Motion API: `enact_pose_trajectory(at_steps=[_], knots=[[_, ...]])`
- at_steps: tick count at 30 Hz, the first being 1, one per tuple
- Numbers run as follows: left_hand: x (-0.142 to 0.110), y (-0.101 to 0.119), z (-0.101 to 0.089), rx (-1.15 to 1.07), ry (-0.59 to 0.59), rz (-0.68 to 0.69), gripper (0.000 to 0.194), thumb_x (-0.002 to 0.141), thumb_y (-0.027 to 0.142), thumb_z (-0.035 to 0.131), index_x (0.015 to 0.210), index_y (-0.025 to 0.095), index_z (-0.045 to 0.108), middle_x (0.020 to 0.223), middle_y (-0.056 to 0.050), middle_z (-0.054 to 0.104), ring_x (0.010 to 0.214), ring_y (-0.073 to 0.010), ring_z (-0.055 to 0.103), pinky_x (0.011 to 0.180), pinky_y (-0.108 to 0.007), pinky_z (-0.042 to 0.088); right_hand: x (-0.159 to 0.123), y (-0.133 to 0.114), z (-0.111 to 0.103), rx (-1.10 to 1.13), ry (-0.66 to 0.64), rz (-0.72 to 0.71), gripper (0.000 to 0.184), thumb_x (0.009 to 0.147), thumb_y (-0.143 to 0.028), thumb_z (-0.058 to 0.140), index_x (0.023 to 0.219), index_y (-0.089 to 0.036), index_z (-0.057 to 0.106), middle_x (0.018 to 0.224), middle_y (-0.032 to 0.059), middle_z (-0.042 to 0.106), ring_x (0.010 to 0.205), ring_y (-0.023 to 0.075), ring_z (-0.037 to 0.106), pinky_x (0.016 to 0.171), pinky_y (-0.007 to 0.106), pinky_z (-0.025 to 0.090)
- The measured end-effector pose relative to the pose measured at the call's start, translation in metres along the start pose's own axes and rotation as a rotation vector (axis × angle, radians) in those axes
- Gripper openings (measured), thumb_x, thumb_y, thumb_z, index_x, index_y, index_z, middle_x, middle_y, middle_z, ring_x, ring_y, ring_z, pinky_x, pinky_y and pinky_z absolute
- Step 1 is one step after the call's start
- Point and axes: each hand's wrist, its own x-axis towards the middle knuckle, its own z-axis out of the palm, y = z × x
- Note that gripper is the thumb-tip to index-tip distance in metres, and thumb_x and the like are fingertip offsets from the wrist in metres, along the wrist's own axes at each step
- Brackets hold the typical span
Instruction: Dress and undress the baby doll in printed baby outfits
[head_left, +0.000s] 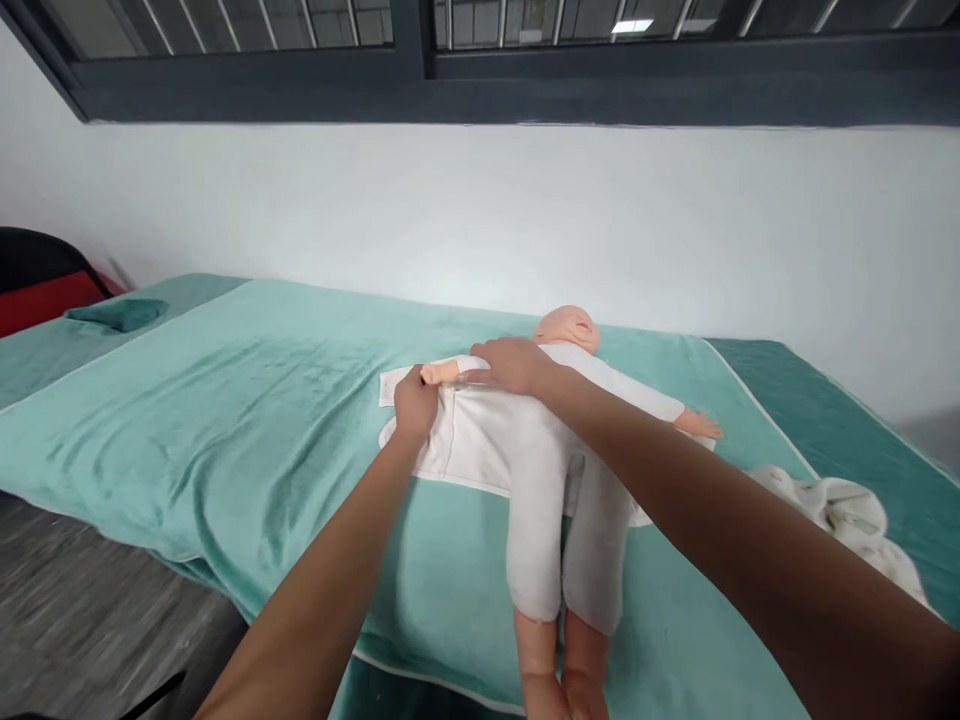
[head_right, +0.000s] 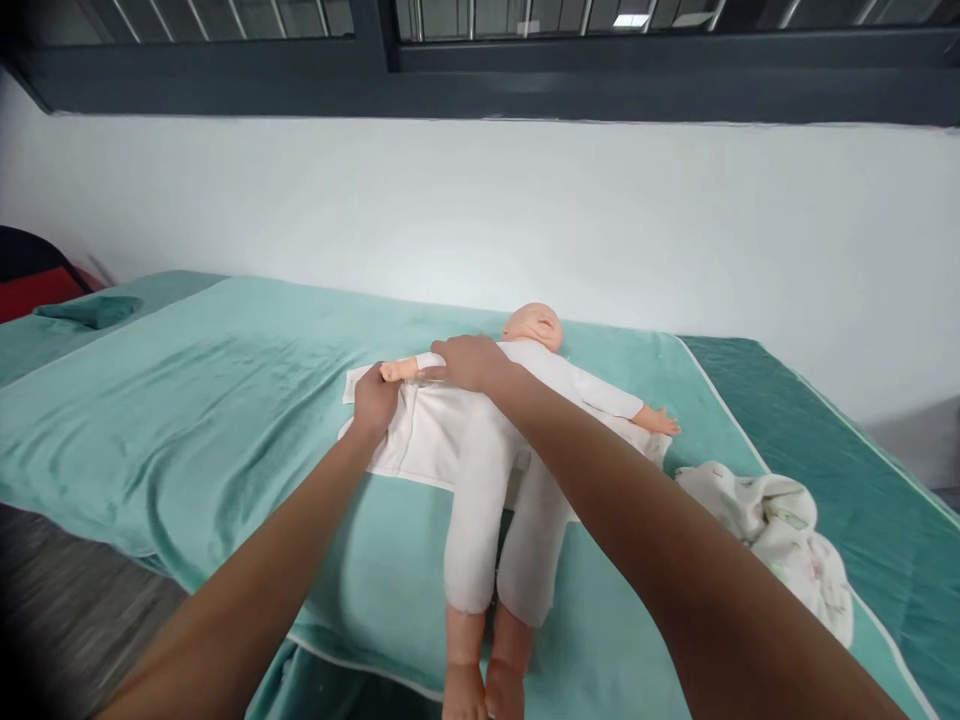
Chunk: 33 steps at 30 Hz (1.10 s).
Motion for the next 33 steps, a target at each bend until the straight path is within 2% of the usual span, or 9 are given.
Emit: enact_pose_trajectory(at_steps=[3, 8, 16, 19, 23, 25, 27, 30, 33], knots=[[-0.001, -0.004, -0.003, -0.158, 0.022, -0.023, 0.009, 0.077, 0.021, 0.050, 0.078, 0.020, 0.059, 0.081, -0.001, 0.066, 0.077, -0.0167, 0.058, 0.071, -0.027, 0.044, -0.003, -0.001, 0.001, -0.011, -0.041, 0.003, 0.055, 0.097, -0.068, 0.035, 0.101, -0.021, 0.063, 0.099, 0.0098, 0.072, 0.084, 0.0257, 0.065, 0.065, 0.031, 0.036], [-0.004, -0.001, -0.005, -0.348, 0.040, -0.064, 0.010, 0.074, 0.029, 0.055, 0.076, 0.020, 0.055, 0.075, 0.002, 0.059, 0.067, -0.0125, 0.053, 0.062, -0.023, 0.043, -0.001, -0.002, 0.001, -0.012, -0.060, 0.033, 0.056, 0.097, -0.068, 0.036, 0.102, -0.022, 0.067, 0.107, 0.0110, 0.073, 0.092, 0.0272, 0.066, 0.070, 0.032, 0.038], [-0.009, 0.003, -0.005, -0.349, 0.118, -0.045, 0.013, 0.080, 0.033, 0.055, 0.077, 0.021, 0.051, 0.072, 0.003, 0.052, 0.068, -0.0125, 0.051, 0.067, -0.025, 0.044, 0.000, -0.004, 0.002, -0.018, -0.071, 0.062, 0.048, 0.096, -0.063, 0.045, 0.105, -0.023, 0.071, 0.109, 0.0115, 0.074, 0.102, 0.0305, 0.067, 0.080, 0.036, 0.041], [-0.016, 0.006, -0.002, -0.187, 0.123, 0.050, 0.010, 0.084, 0.030, 0.055, 0.078, 0.022, 0.055, 0.071, 0.003, 0.053, 0.072, -0.0143, 0.051, 0.071, -0.026, 0.041, 0.004, -0.006, 0.007, -0.033, -0.074, 0.074, 0.045, 0.096, -0.059, 0.047, 0.101, -0.021, 0.072, 0.107, 0.0135, 0.075, 0.100, 0.0317, 0.067, 0.083, 0.039, 0.042], [-0.026, 0.014, 0.004, 0.267, -0.118, 0.329, 0.014, 0.092, 0.032, 0.049, 0.086, 0.024, 0.059, 0.080, -0.001, 0.063, 0.077, -0.0187, 0.055, 0.072, -0.030, 0.039, 0.015, -0.013, 0.016, -0.047, -0.058, 0.103, 0.032, 0.096, -0.042, 0.053, 0.098, -0.017, 0.072, 0.103, 0.0164, 0.074, 0.100, 0.0339, 0.067, 0.085, 0.042, 0.043], [-0.028, 0.016, 0.006, 0.384, -0.193, 0.385, 0.018, 0.095, 0.035, 0.046, 0.091, 0.024, 0.059, 0.084, -0.003, 0.065, 0.078, -0.0202, 0.057, 0.070, -0.031, 0.037, 0.018, -0.016, 0.018, -0.041, -0.037, 0.104, 0.026, 0.095, -0.035, 0.056, 0.099, -0.016, 0.072, 0.103, 0.0171, 0.074, 0.101, 0.0338, 0.066, 0.087, 0.042, 0.043], [-0.027, 0.016, 0.006, 0.402, -0.163, 0.379, 0.021, 0.098, 0.037, 0.043, 0.091, 0.024, 0.058, 0.085, -0.003, 0.065, 0.079, -0.0205, 0.057, 0.069, -0.032, 0.037, 0.015, -0.017, 0.015, -0.029, -0.010, 0.091, 0.027, 0.095, -0.036, 0.055, 0.105, -0.016, 0.070, 0.107, 0.0166, 0.073, 0.104, 0.0324, 0.065, 0.088, 0.041, 0.043], [-0.023, 0.013, 0.004, 0.273, -0.048, 0.329, 0.030, 0.101, 0.042, 0.038, 0.091, 0.023, 0.058, 0.090, -0.004, 0.066, 0.086, -0.0201, 0.059, 0.075, -0.032, 0.040, -0.010, -0.005, 0.007, 0.071, 0.151, 0.087, 0.033, 0.099, -0.039, 0.048, 0.120, -0.019, 0.064, 0.121, 0.0134, 0.068, 0.112, 0.0287, 0.060, 0.089, 0.038, 0.044], [-0.016, 0.008, 0.003, 0.121, 0.075, 0.205, 0.037, 0.103, 0.043, 0.031, 0.098, 0.021, 0.061, 0.100, -0.007, 0.067, 0.094, -0.0201, 0.060, 0.084, -0.033, 0.044, -0.057, 0.021, 0.009, 0.314, 0.600, 0.229, 0.031, 0.099, -0.036, 0.043, 0.116, -0.020, 0.064, 0.121, 0.0120, 0.067, 0.111, 0.0256, 0.060, 0.088, 0.035, 0.045]])
